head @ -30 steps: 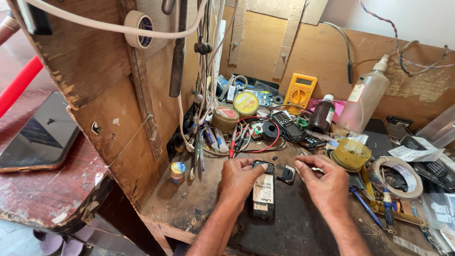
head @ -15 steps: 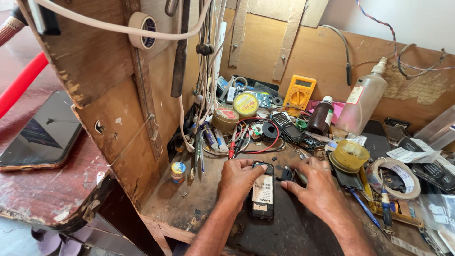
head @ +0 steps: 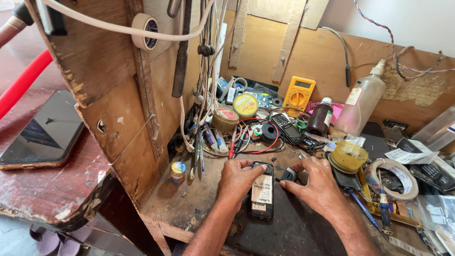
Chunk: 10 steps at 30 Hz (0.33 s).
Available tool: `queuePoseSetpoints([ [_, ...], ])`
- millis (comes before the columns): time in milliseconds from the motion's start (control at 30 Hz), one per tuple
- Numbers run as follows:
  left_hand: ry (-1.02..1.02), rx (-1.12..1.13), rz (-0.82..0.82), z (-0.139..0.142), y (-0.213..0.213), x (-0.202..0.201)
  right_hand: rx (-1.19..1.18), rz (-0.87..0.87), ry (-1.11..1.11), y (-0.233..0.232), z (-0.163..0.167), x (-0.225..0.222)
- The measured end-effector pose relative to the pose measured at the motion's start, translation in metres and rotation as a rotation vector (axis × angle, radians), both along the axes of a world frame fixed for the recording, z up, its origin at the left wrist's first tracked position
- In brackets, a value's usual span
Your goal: The person disassembles a small electronic device, likely a mobile phone, by removing the back cover and battery. They then use a small metal tool to carefully pry and adjust internal components on the circuit board. The person handles the device and its parts throughout the clip.
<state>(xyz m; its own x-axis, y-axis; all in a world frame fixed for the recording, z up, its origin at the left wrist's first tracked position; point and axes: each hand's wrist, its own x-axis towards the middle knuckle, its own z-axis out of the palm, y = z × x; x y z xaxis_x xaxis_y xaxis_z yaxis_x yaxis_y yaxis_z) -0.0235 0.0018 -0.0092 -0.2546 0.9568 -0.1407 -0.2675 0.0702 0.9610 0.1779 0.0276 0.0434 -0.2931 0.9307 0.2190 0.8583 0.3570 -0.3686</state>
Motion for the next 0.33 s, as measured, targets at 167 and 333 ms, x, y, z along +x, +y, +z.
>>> queuePoseSetpoints([
  [167,-0.034,0.01,-0.049,0.001,-0.002,-0.002,-0.077,-0.052,0.135,-0.008,0.0,-0.008],
  [333,-0.021,0.017,-0.056,0.002,-0.003,-0.002,-0.203,-0.144,0.288,-0.013,-0.001,-0.017],
])
